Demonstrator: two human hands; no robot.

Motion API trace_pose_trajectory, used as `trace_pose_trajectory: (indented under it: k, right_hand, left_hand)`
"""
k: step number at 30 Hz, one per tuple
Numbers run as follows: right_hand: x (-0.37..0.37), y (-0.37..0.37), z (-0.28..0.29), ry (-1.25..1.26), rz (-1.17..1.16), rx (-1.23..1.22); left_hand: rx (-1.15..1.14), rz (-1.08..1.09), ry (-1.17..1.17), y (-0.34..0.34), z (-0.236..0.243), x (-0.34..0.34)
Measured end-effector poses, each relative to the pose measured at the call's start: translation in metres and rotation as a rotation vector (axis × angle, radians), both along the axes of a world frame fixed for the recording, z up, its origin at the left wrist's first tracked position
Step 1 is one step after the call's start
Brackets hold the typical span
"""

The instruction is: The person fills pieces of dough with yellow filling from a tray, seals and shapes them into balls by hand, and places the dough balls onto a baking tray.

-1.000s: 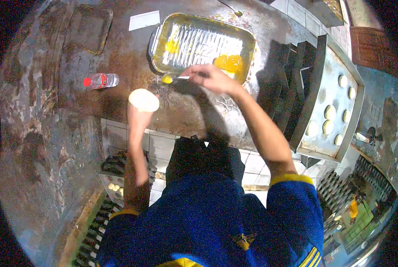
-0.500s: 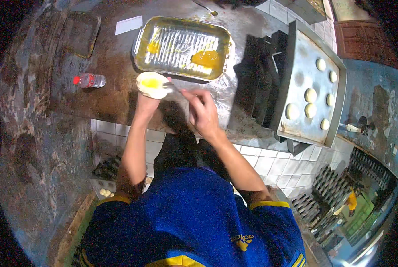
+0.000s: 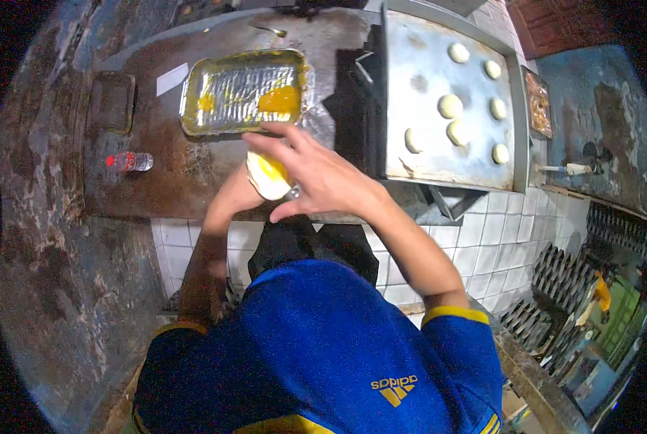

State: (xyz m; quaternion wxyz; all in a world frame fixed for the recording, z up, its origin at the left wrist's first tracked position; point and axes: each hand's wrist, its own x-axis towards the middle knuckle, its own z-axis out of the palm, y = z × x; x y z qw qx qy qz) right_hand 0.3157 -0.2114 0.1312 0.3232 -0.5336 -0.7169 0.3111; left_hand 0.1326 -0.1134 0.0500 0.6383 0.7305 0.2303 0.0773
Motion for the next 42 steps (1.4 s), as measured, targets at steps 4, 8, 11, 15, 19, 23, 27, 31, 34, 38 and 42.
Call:
trace_pose_trajectory:
  k: [4, 8, 11, 15, 19, 23, 27, 31, 34, 38, 42]
  right_hand:
    - [0.041, -0.025, 0.019, -0.144, 0.071, 0.031]
    - [0.078, -0.061, 0.031, 0.025, -0.018, 0.038]
    - [0.099, -0.081, 0.032, 0.106, -0.09, 0.064]
    - [0.122, -0.107, 0.033, 0.337, -0.178, -0.129]
    - [0.134, -0.126, 0.036, 0.66, -0.292, -0.273]
    - [0.15, -0.138, 0.039, 0.758, -0.287, -0.31]
    - [0.163, -0.145, 0.034, 0.86, -0.288, -0.338]
    - [0.169, -0.151, 0.056, 0.814, -0.249, -0.434]
    - [0.173, -0.155, 0.076, 0.465, -0.178, -0.14]
    - [0.171, -0.15, 0.085, -0.216, -0.015, 0.188]
    - [0.187, -0.148, 0.08, 0.048, -0.074, 0.189]
  left_hand:
    - [0.142, -0.072, 0.118, -0.031, 0.021, 0.034]
    - [-0.024, -0.056, 0.06, -0.059, 0.034, 0.06]
    - [-0.257, -0.047, -0.03, -0.08, 0.05, 0.083]
    - [-0.421, 0.061, -0.276, -0.113, 0.061, 0.111]
    - [-0.452, 0.243, -0.427, -0.148, 0.072, 0.129]
    - [-0.348, 0.295, -0.371, -0.162, 0.078, 0.14]
    - [-0.358, 0.249, -0.442, -0.167, 0.084, 0.148]
    - [-0.262, 0.294, -0.491, -0.171, 0.086, 0.158]
    - [-0.308, 0.293, -0.461, -0.17, 0.088, 0.162]
    - [-0.395, 0.327, -0.419, -0.178, 0.09, 0.17]
    - [-0.545, 0.338, -0.401, -0.172, 0.099, 0.176]
